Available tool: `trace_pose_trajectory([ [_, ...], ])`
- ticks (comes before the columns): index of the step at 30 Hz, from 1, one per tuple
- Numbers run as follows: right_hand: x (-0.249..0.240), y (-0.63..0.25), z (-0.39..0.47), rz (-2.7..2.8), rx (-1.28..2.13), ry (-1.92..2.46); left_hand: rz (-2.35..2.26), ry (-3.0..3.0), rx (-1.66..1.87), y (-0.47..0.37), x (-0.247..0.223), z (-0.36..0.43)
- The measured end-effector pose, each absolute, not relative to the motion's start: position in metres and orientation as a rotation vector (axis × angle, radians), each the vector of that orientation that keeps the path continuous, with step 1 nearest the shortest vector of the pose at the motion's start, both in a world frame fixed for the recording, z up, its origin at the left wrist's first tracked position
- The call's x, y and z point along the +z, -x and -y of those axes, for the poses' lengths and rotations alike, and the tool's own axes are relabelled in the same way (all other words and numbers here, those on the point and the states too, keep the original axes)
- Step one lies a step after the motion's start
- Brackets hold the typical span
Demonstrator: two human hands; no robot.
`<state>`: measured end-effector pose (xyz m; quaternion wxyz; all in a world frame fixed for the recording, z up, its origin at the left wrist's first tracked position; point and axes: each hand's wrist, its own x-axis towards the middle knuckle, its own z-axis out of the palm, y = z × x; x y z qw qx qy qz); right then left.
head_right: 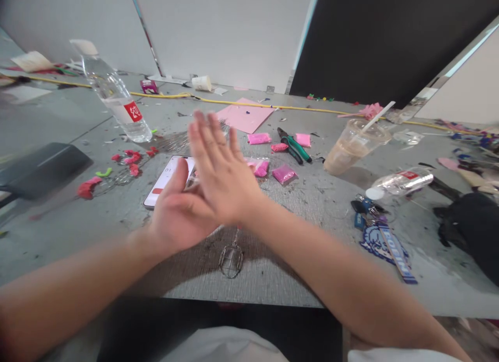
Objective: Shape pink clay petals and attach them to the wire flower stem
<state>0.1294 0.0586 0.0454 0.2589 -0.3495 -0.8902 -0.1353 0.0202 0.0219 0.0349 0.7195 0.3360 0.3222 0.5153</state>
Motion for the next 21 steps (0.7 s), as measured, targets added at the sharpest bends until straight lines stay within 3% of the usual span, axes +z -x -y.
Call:
trace_pose_trajectory([
  [4,0.03,-0.159,-0.097,2.329,-0.478,1.044,-0.419,-0.644,1.017,-0.004,0.037,-0.04],
  [13,0.02,-0.176,-0.109,2.125,-0.449,0.885,-0.581,-0.737,1.148,0.0,0.024,-0.057],
  [17,0.028,-0.181,-0.112,2.042,-0.296,0.893,-0.723,-0.796,1.167,0.001,0.016,-0.058],
  [21,0.043,-0.191,-0.1,2.16,0.066,0.928,-0.82,-0.787,1.187,0.002,0.01,-0.058],
])
